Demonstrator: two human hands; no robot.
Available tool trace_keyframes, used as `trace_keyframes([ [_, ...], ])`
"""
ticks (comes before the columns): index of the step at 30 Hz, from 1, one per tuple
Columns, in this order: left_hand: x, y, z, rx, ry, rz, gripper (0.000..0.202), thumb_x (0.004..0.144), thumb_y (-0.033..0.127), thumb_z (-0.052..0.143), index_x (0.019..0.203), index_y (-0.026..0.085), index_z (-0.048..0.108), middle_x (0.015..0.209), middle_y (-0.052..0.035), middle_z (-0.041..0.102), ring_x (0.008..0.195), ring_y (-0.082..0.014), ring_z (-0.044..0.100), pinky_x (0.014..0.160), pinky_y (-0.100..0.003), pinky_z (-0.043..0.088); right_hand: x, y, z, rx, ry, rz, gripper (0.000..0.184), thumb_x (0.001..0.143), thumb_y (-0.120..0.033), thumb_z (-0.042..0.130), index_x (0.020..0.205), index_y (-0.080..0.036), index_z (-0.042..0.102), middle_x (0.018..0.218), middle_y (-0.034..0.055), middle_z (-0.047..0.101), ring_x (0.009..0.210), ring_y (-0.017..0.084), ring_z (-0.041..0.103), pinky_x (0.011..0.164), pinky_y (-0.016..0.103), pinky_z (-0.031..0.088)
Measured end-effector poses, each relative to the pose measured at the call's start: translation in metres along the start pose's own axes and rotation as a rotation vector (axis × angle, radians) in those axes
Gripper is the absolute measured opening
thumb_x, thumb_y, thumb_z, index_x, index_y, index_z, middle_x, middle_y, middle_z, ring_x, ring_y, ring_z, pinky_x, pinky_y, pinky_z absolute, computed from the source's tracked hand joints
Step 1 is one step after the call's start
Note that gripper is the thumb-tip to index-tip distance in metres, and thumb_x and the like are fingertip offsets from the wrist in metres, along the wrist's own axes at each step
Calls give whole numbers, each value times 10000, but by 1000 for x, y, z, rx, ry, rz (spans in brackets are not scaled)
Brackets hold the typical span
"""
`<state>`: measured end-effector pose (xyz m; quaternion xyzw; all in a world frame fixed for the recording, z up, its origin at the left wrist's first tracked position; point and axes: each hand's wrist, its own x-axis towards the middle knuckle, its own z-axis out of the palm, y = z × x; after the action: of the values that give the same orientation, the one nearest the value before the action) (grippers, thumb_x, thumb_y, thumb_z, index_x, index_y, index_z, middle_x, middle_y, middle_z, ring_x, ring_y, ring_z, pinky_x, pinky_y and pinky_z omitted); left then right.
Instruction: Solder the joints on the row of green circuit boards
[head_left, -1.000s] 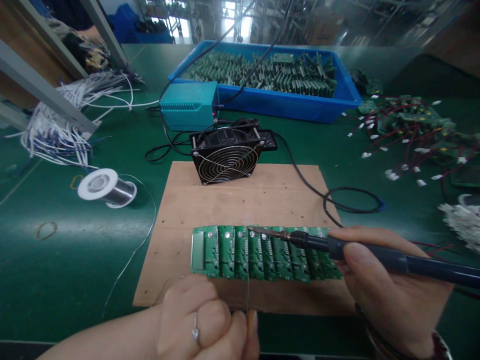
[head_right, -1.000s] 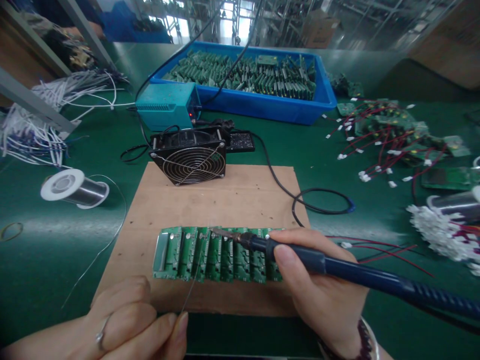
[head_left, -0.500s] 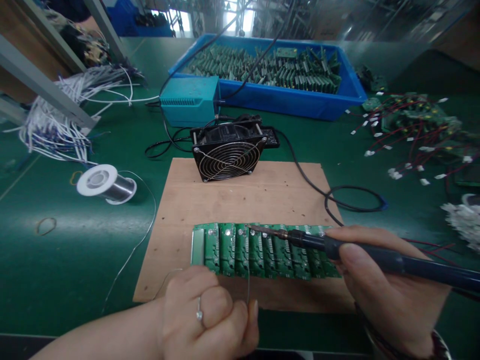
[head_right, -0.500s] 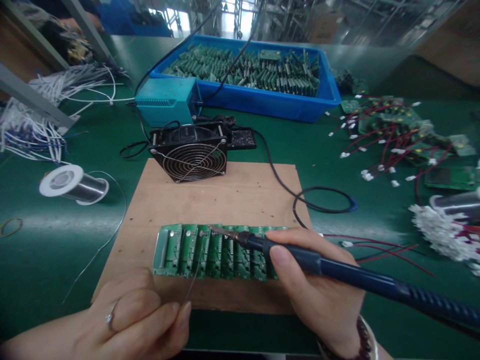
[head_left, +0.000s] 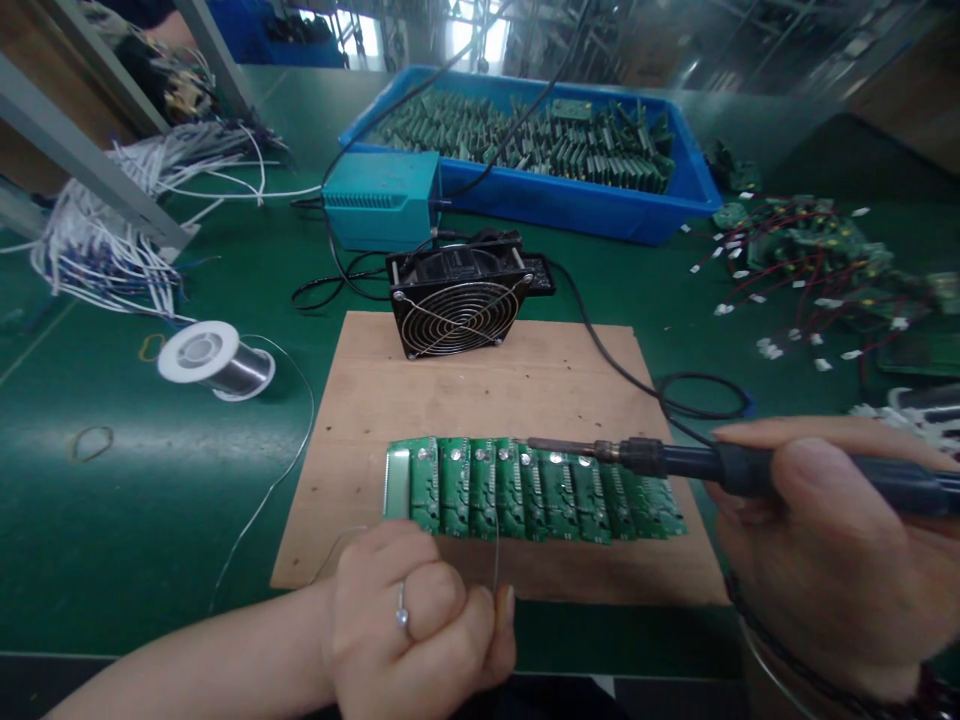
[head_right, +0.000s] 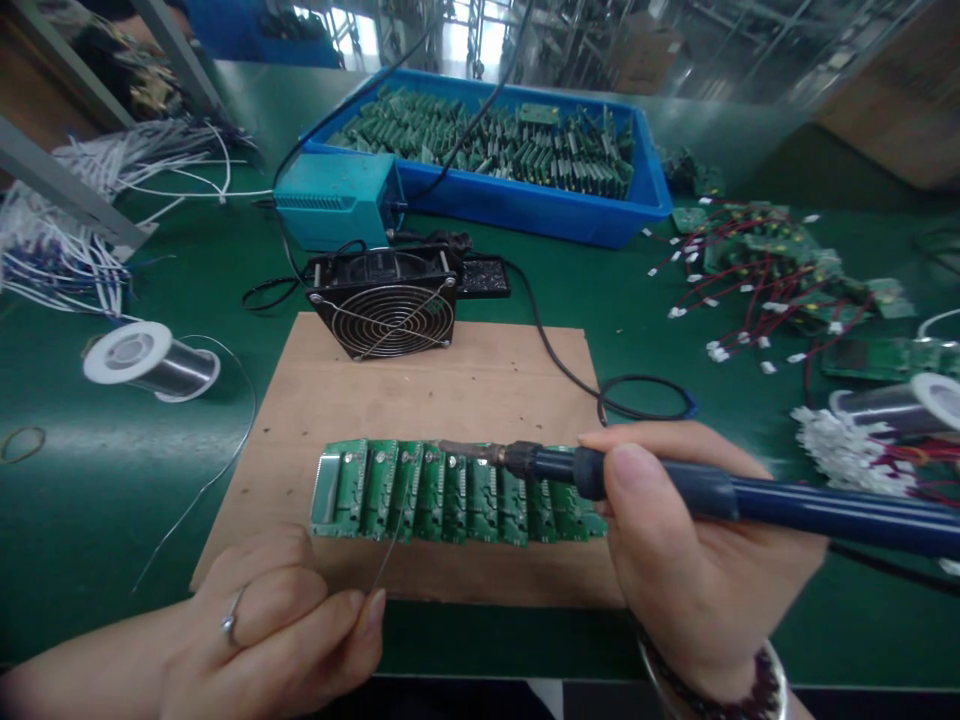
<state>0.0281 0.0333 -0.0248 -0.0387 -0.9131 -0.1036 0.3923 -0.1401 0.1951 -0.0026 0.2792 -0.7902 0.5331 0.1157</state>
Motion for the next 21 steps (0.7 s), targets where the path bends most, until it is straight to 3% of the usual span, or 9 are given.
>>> trace_keyframes([
  [4, -2, -2, 3, -80, 36, 20, 173, 766, 61, 592, 657, 176, 523, 458, 78, 418, 417, -95, 339, 362, -280, 288, 12, -5, 11, -13, 9, -29, 184, 814, -292, 622, 650, -217, 659, 533, -22, 556, 474, 122, 516, 462, 262, 404],
  [11, -5, 2, 8, -108, 99, 33, 291, 812, 77, 598, 552, 167, 502, 457, 56, 363, 458, -105, 288, 380, -295, 244, 6, 21, 29, 130, -17, 94, 184, 813, -296, 643, 674, -182, 679, 473, -20, 506, 401, 112, 458, 388, 229, 333],
  [21, -6, 8, 3, -99, 12, -38, 332, 794, 94, 634, 521, 180, 466, 470, 59, 364, 480, -109, 307, 408, -301, 272, 5, 17, 32, 213, -25, 112, 161, 798, -239, 631, 658, -169, 669, 448, -26, 476, 366, 94, 413, 343, 215, 286],
])
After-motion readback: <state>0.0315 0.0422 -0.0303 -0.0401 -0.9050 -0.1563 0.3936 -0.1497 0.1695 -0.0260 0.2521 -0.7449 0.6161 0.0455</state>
